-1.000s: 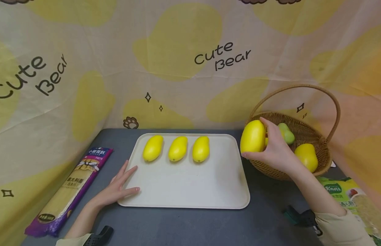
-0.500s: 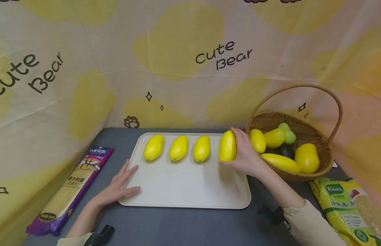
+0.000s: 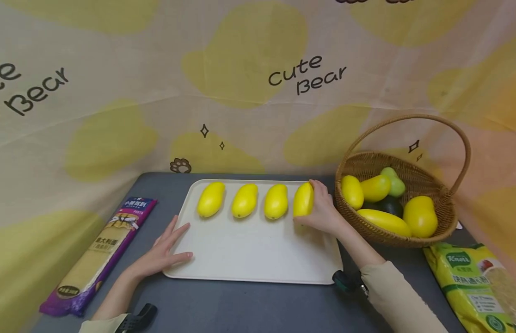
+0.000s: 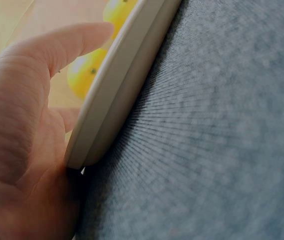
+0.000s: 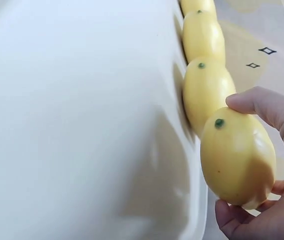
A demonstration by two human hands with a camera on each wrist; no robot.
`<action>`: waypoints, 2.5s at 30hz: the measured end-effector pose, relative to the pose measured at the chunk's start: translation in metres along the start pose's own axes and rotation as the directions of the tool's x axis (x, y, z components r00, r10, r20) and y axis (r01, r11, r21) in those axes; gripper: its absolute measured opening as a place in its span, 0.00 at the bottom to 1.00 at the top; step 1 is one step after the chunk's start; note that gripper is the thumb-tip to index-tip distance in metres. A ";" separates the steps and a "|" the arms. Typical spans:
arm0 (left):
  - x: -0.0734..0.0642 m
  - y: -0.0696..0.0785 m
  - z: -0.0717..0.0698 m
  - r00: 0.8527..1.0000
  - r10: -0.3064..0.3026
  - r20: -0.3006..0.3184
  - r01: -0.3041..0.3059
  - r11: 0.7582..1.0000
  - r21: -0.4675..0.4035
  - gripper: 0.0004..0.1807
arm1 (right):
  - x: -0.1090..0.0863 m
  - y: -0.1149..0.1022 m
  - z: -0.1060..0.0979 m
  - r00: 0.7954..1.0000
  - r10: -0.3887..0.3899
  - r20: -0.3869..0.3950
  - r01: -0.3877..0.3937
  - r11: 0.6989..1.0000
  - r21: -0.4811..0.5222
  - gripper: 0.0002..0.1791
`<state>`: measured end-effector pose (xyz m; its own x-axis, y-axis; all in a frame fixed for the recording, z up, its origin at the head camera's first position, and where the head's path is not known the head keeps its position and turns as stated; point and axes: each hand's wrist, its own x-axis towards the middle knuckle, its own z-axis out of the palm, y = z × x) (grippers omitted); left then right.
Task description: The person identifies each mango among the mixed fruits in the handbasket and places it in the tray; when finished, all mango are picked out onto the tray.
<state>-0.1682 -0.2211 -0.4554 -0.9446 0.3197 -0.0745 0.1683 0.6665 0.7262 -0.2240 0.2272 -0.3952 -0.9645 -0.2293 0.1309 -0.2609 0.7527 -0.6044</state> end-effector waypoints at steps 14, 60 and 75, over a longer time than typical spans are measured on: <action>0.002 -0.003 0.002 1.000 0.002 -0.009 -0.002 1.000 -0.002 0.49 | 0.018 0.016 0.011 0.989 0.140 0.047 -0.142 0.990 0.027 0.63; 0.001 -0.002 0.002 1.000 -0.010 -0.012 0.010 1.000 0.000 0.50 | 0.004 0.019 0.021 0.981 0.193 0.033 -0.192 0.981 -0.033 0.51; 0.002 -0.003 0.003 1.000 -0.001 -0.013 0.001 1.000 0.011 0.50 | -0.001 0.014 0.014 0.979 0.194 0.068 -0.191 0.980 -0.047 0.48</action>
<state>-0.1697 -0.2203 -0.4596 -0.9484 0.3102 -0.0661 0.1703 0.6739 0.7189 -0.2264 0.2294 -0.4148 -0.9918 -0.1202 -0.0423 -0.0736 0.8109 -0.5805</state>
